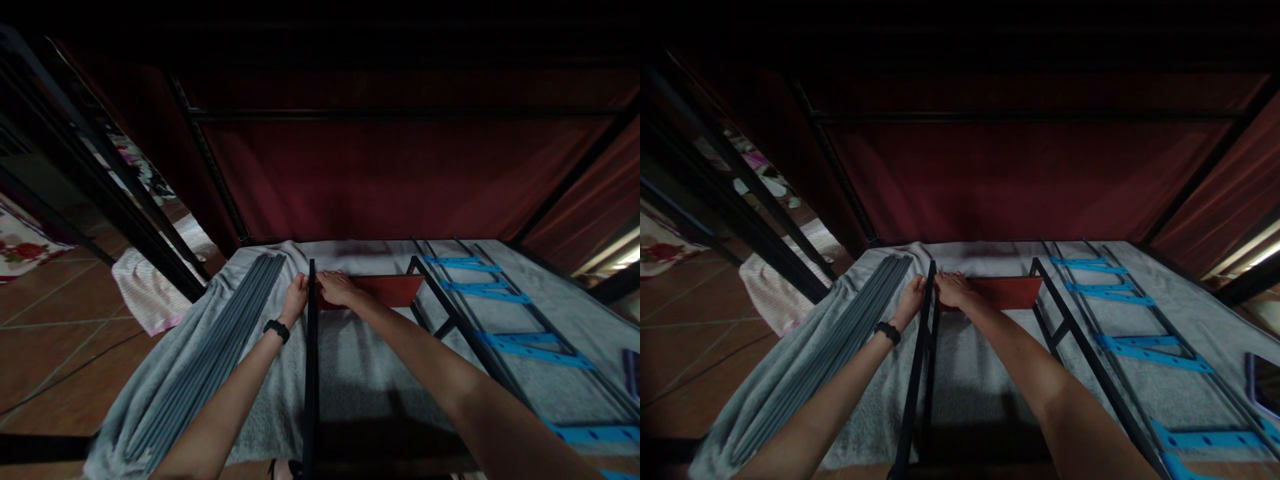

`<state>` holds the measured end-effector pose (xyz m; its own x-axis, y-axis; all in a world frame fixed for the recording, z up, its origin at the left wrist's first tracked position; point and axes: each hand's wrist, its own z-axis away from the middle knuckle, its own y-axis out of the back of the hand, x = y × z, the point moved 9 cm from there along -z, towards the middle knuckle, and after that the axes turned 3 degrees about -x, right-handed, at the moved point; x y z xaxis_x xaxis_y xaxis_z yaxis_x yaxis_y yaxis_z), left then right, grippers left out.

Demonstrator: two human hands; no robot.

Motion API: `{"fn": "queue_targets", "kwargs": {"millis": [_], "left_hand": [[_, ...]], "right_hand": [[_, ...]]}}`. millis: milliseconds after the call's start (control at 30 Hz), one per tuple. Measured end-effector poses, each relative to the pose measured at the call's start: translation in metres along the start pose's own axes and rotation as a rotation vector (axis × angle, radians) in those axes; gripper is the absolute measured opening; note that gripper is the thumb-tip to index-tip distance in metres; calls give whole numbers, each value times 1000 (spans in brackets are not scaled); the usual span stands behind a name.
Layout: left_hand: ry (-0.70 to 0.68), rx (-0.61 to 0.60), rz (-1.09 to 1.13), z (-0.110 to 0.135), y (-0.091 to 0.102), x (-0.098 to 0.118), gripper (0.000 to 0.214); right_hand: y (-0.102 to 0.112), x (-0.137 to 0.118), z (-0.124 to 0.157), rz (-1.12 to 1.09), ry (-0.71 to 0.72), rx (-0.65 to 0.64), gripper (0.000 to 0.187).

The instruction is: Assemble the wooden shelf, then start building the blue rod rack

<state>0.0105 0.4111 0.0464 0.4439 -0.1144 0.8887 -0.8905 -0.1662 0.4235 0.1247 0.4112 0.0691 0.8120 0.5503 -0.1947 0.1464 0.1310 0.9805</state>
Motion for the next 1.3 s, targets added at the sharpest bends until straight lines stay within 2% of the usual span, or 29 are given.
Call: {"fn": "queue_targets", "kwargs": {"millis": [400, 667, 867, 967, 1033, 1100, 1167, 1233, 1300], "left_hand": [[-17, 3, -126, -13, -6, -13, 20], [-34, -12, -93, -14, -7, -12, 24], [-33, -21, -12, -5, -6, -10, 24], [-31, -24, 27, -1, -6, -8, 22], [-27, -24, 45, 2, -4, -6, 20], [10, -25, 89, 4, -3, -6, 19], [58, -48, 153, 7, -4, -6, 31], [89, -95, 197, 9, -7, -2, 53], [89, -153, 190, 11, -12, 5, 70]], "right_hand": [[-2, 0, -2, 3, 9, 2, 31], [-1, 0, -2, -24, 6, 17, 32], [-2, 4, -4, -65, 33, 27, 36], [4, 6, -4, -168, 83, 79, 44], [15, 10, 0, -272, 126, 150, 47], [30, 21, 11, -333, 149, 218, 47], [48, 43, 29, -344, 155, 270, 47], [67, 79, 56, -358, 133, 323, 45], [84, 135, 90, -424, 9, 411, 41]]}}
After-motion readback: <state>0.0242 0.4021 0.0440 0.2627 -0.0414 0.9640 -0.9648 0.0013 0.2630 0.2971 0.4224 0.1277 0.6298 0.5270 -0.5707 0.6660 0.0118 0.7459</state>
